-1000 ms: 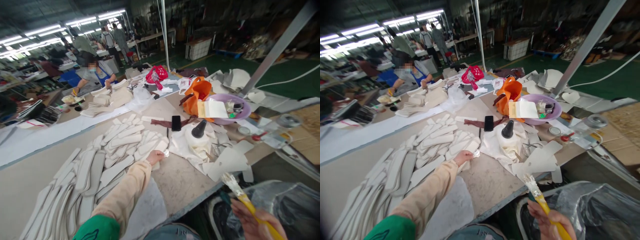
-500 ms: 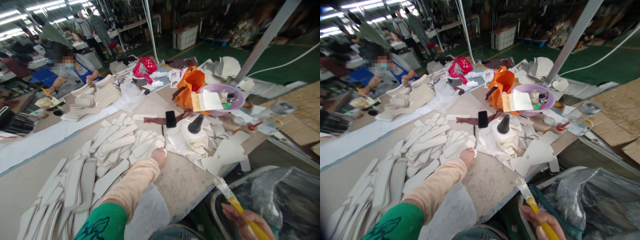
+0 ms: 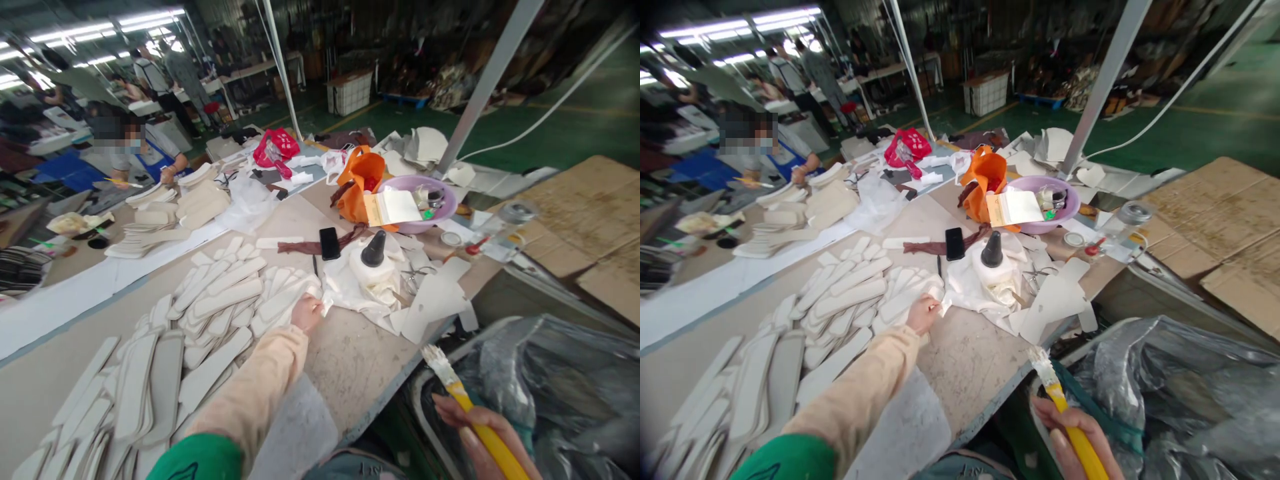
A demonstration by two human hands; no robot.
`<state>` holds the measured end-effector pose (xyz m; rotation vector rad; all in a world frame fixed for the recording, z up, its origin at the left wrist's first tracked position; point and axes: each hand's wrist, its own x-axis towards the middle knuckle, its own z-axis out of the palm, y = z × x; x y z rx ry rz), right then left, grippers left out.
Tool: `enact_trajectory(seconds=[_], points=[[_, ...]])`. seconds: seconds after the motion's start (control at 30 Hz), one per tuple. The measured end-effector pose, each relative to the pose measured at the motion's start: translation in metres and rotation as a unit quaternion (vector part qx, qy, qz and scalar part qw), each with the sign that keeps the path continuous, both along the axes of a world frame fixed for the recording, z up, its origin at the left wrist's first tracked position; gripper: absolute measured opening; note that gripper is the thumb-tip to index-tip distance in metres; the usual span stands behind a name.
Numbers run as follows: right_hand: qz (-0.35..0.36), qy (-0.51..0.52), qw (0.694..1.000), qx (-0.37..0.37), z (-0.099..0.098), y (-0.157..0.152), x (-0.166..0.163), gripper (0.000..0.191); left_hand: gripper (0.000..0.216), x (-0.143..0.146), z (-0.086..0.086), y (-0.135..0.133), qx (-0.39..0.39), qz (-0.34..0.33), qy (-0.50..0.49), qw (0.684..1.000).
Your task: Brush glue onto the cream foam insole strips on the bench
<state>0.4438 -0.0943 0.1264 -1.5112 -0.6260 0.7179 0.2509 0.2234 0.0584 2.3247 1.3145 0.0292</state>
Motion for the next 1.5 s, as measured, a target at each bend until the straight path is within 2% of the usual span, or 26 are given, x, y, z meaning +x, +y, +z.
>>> enact_trajectory(seconds=[0.07, 0.1, 0.2, 0.27, 0.37, 0.47, 0.53, 0.57, 0.6, 0.7, 0.73, 0.8, 0.9, 1.0, 1.07, 1.1, 1.13, 1.2, 1.3, 1.4, 1.47, 1.5], points=[[0.013, -0.055, 0.998, -0.012, 0.005, 0.004, -0.007, 0.026, 0.029, -0.002, 0.018, -0.024, -0.051, 0.064, -0.096, 0.992], [0.023, -0.089, 0.996, -0.007, 0.008, 0.009, -0.01, 0.025, 0.031, -0.003, 0.028, -0.039, -0.101, 0.107, -0.171, 0.974], [0.063, -0.205, 0.976, 0.05, 0.018, 0.033, -0.02, 0.023, 0.027, 0.0, 0.058, -0.091, -0.257, 0.193, -0.378, 0.868], [0.091, -0.264, 0.957, 0.076, 0.026, 0.052, -0.026, 0.023, 0.023, 0.006, 0.078, -0.122, -0.303, 0.19, -0.434, 0.827], [0.121, -0.296, 0.943, 0.089, 0.036, 0.072, -0.034, 0.018, 0.021, 0.018, 0.102, -0.155, -0.343, 0.164, -0.476, 0.793], [0.115, -0.298, 0.944, 0.077, 0.04, 0.074, -0.04, 0.016, 0.021, 0.024, 0.115, -0.172, -0.393, 0.157, -0.513, 0.747], [0.096, -0.269, 0.956, 0.066, 0.039, 0.068, -0.042, 0.016, 0.022, 0.024, 0.12, -0.178, -0.421, 0.151, -0.526, 0.723], [0.09, -0.246, 0.963, 0.063, 0.038, 0.065, -0.041, 0.016, 0.022, 0.023, 0.121, -0.179, -0.419, 0.141, -0.522, 0.73], [0.09, -0.218, 0.97, 0.062, 0.038, 0.061, -0.041, 0.017, 0.021, 0.022, 0.122, -0.181, -0.402, 0.129, -0.509, 0.75], [0.115, -0.134, 0.981, 0.075, 0.042, 0.053, -0.04, 0.019, 0.016, 0.02, 0.127, -0.185, -0.297, 0.106, -0.454, 0.833], [0.124, -0.109, 0.983, 0.085, 0.044, 0.052, -0.04, 0.019, 0.013, 0.019, 0.129, -0.187, -0.263, 0.105, -0.446, 0.849], [0.138, -0.051, 0.983, 0.107, 0.05, 0.05, -0.041, 0.019, 0.01, 0.02, 0.133, -0.191, -0.224, 0.107, -0.448, 0.859], [0.129, 0.063, 0.979, 0.147, 0.056, 0.05, -0.042, 0.024, 0.009, 0.021, 0.14, -0.198, -0.229, 0.153, -0.469, 0.839], [0.117, 0.148, 0.966, 0.18, 0.057, 0.05, -0.04, 0.03, 0.029, 0.024, 0.145, -0.204, -0.33, 0.196, -0.529, 0.757], [0.122, 0.162, 0.963, 0.179, 0.056, 0.049, -0.037, 0.031, 0.048, 0.027, 0.147, -0.208, -0.417, 0.158, -0.552, 0.704], [0.126, 0.159, 0.964, 0.172, 0.055, 0.049, -0.036, 0.031, 0.053, 0.028, 0.147, -0.21, -0.447, 0.136, -0.553, 0.69], [0.126, 0.151, 0.967, 0.165, 0.054, 0.047, -0.036, 0.031, 0.053, 0.029, 0.146, -0.211, -0.462, 0.121, -0.548, 0.687], [0.122, 0.124, 0.973, 0.152, 0.053, 0.045, -0.037, 0.031, 0.043, 0.031, 0.143, -0.213, -0.453, 0.127, -0.525, 0.709], [0.11, 0.083, 0.98, 0.144, 0.049, 0.042, -0.042, 0.03, 0.023, 0.032, 0.137, -0.213, -0.379, 0.171, -0.493, 0.764], [0.105, 0.07, 0.982, 0.14, 0.045, 0.041, -0.046, 0.03, 0.015, 0.032, 0.131, -0.213, -0.293, 0.171, -0.492, 0.802], [0.1, 0.071, 0.982, 0.14, 0.042, 0.041, -0.046, 0.03, 0.019, 0.033, 0.128, -0.214, -0.289, 0.178, -0.493, 0.801], [0.097, 0.07, 0.983, 0.14, 0.041, 0.041, -0.046, 0.03, 0.021, 0.033, 0.127, -0.214, -0.313, 0.191, -0.499, 0.786]])
